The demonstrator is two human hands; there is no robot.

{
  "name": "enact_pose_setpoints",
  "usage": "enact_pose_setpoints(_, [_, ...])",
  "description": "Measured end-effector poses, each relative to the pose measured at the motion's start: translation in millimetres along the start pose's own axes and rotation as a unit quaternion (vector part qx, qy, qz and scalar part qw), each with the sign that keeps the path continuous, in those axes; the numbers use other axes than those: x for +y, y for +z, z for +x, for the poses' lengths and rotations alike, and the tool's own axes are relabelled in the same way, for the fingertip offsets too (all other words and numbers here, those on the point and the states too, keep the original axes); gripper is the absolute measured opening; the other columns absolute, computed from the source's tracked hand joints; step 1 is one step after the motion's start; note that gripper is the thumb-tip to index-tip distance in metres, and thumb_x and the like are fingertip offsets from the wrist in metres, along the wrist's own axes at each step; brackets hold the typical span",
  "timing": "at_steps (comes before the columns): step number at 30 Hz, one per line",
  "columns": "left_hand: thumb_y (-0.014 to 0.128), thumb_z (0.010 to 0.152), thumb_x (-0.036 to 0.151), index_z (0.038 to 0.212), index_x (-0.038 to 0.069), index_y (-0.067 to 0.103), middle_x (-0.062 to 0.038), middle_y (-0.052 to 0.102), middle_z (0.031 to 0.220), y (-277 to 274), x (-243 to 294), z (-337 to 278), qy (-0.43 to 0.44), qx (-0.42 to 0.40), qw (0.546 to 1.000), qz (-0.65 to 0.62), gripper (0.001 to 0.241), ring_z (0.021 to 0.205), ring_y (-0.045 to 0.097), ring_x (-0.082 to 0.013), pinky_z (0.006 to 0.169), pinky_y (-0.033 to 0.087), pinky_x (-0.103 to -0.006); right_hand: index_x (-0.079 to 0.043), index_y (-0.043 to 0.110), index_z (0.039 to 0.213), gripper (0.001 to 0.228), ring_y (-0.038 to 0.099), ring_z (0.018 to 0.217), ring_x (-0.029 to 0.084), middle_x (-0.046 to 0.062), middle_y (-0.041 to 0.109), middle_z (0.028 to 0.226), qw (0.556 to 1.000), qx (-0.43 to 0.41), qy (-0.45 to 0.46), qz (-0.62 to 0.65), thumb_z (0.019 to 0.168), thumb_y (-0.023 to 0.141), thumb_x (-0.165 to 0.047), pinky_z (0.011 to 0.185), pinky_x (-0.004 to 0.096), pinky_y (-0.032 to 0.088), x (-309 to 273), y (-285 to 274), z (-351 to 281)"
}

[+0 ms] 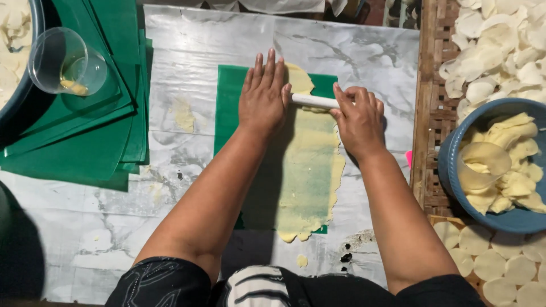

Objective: Rolling out a thin sheet of yellow dough or paste on a mat using a small rolling tool.

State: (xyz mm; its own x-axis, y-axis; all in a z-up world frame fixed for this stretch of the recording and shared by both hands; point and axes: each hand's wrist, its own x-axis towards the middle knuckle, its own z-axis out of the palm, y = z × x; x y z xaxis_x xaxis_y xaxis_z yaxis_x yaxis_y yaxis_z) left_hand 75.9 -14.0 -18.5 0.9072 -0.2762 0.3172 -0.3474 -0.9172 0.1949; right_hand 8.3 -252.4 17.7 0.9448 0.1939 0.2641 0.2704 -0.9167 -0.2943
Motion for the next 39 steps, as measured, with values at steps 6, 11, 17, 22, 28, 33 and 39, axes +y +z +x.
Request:
enact_pose_setpoints(6, [0.03, 0.112, 0.043, 0.167, 0.013, 0.02, -0.011, 0.008, 0.175, -45.5, 9.6, -26.4, -0.02, -0.149, 0.988, -0.022, 0.064, 0.161, 0.007, -0.0319, 0.13, 0.013, -0.047, -0.005, 0.035, 0.162, 0.061, 0.043, 0.144, 0.039, 0.022, 0.035, 0.165, 0.996, 0.048, -0.039, -0.059, 0.113, 0.038, -0.042, 0.113, 0.055, 0.027, -18.1, 6.1, -29.0])
enact_pose_setpoints(11, [0.026, 0.113, 0.048, 0.167, 0.015, 0.023, -0.009, 0.009, 0.175, -26.2, 4.3, -1.4, -0.034, -0.15, 0.988, -0.02, 0.063, 0.161, 0.006, -0.0304, 0.13, 0.016, -0.0455, 0.0, 0.036, 0.16, 0.072, 0.044, 0.144, 0.04, 0.025, 0.037, 0.163, 0.995, 0.049, -0.023, -0.088, 0.112, 0.04, -0.053, 0.113, 0.055, 0.029, -5.0, 19.3, -2.4])
enact_pose_setpoints(17, [0.028, 0.112, 0.048, 0.167, 0.016, 0.023, -0.009, 0.01, 0.175, -36.5, 7.7, -10.7, -0.038, -0.144, 0.989, -0.022, 0.064, 0.161, 0.007, -0.0309, 0.13, 0.015, -0.0458, 0.0, 0.034, 0.161, 0.075, 0.037, 0.148, 0.039, 0.023, 0.036, 0.163, 0.997, -0.001, 0.018, -0.07, 0.11, 0.04, -0.055, 0.117, 0.056, 0.024, -9.6, 15.8, -6.4])
enact_pose_setpoints(22, [0.033, 0.111, 0.045, 0.165, 0.017, 0.027, -0.008, 0.014, 0.175, -52.0, 11.6, -54.3, -0.02, -0.159, 0.987, -0.035, 0.062, 0.161, 0.012, -0.0285, 0.13, 0.012, -0.0448, -0.002, 0.037, 0.16, 0.066, 0.043, 0.145, 0.036, 0.019, 0.046, 0.157, 0.997, 0.044, 0.01, -0.063, 0.111, 0.038, -0.047, 0.117, 0.055, 0.025, -31.8, 9.0, -54.1])
enact_pose_setpoints(28, [0.034, 0.112, 0.047, 0.163, 0.014, 0.034, -0.01, 0.016, 0.173, -27.1, 5.4, -24.5, -0.017, -0.113, 0.993, -0.039, 0.061, 0.16, 0.014, -0.0294, 0.13, 0.015, -0.0456, 0.002, 0.043, 0.156, 0.067, 0.049, 0.143, 0.037, 0.021, 0.053, 0.153, 0.991, 0.067, 0.006, -0.116, 0.113, 0.039, -0.049, 0.117, 0.056, 0.027, -6.4, 28.7, -22.2])
enact_pose_setpoints(33, [0.043, 0.108, 0.04, 0.157, 0.011, 0.045, -0.011, 0.034, 0.166, 10.6, -0.4, 23.8, -0.043, 0.008, 0.999, -0.006, 0.057, 0.155, 0.029, -0.0332, 0.122, 0.033, -0.0458, -0.003, 0.036, 0.162, 0.066, 0.017, 0.157, 0.031, 0.016, 0.026, 0.17, 0.989, -0.034, 0.124, -0.073, 0.114, 0.024, -0.046, 0.119, 0.063, -0.004, 6.2, 26.5, 41.8])
enact_pose_setpoints(39, [0.031, 0.111, 0.046, 0.164, 0.011, 0.033, -0.011, 0.016, 0.172, -6.2, 4.5, 0.6, -0.042, -0.057, 0.998, -0.001, 0.063, 0.159, 0.014, -0.0309, 0.128, 0.02, -0.0455, -0.003, 0.035, 0.162, 0.068, 0.013, 0.158, 0.03, 0.017, 0.018, 0.171, 0.986, -0.054, 0.13, -0.09, 0.113, 0.026, -0.048, 0.121, 0.059, 0.008, -16.5, 6.6, 29.9])
